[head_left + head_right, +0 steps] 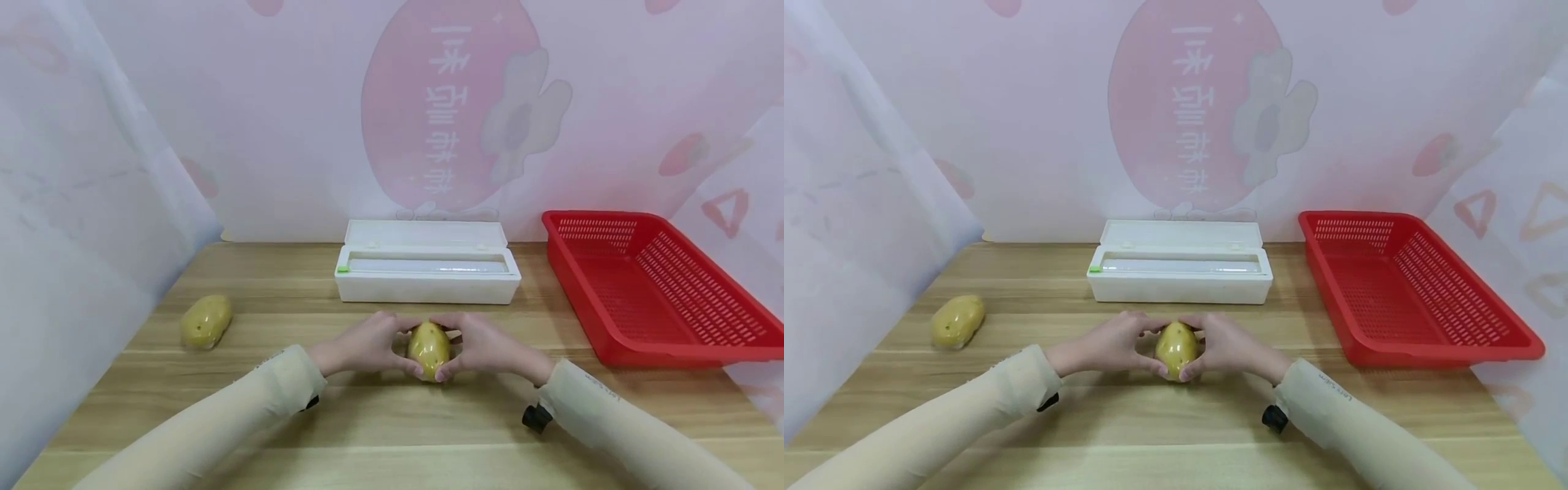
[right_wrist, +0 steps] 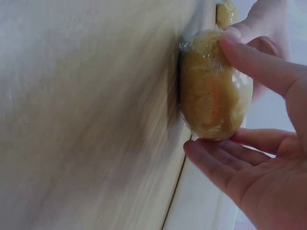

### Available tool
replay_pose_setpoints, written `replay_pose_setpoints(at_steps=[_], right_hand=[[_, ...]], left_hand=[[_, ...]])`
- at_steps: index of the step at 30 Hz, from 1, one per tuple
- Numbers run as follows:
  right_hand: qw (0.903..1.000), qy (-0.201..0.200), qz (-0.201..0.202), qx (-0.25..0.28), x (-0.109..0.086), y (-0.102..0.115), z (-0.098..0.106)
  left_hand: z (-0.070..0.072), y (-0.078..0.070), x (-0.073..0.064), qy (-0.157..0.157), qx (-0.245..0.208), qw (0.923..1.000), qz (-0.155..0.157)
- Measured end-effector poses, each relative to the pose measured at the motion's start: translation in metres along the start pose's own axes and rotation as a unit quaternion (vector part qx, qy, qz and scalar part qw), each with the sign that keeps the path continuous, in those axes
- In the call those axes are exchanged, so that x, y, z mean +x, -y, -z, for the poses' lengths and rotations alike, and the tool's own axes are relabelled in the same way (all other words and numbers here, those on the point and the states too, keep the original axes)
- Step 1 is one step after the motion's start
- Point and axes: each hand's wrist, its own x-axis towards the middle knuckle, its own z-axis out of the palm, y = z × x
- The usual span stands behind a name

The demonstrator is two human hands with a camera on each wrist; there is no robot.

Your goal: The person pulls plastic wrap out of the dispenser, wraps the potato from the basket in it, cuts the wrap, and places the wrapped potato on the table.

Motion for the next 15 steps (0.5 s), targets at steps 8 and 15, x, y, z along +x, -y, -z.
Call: replay_pose_setpoints(at_steps=[8,15], right_hand=[[0.9997,-0.01,0.023,-0.006,-0.004,0.0,0.007],[0.9895,-0.115,-0.021,-0.085,-0.013,0.009,0.036]], left_hand=[[0.004,-0.004,-0.007,0.007,0.011,0.9975,0.069],[0.032,-0.014,-0.016,-0.087,0.103,0.9859,0.099]])
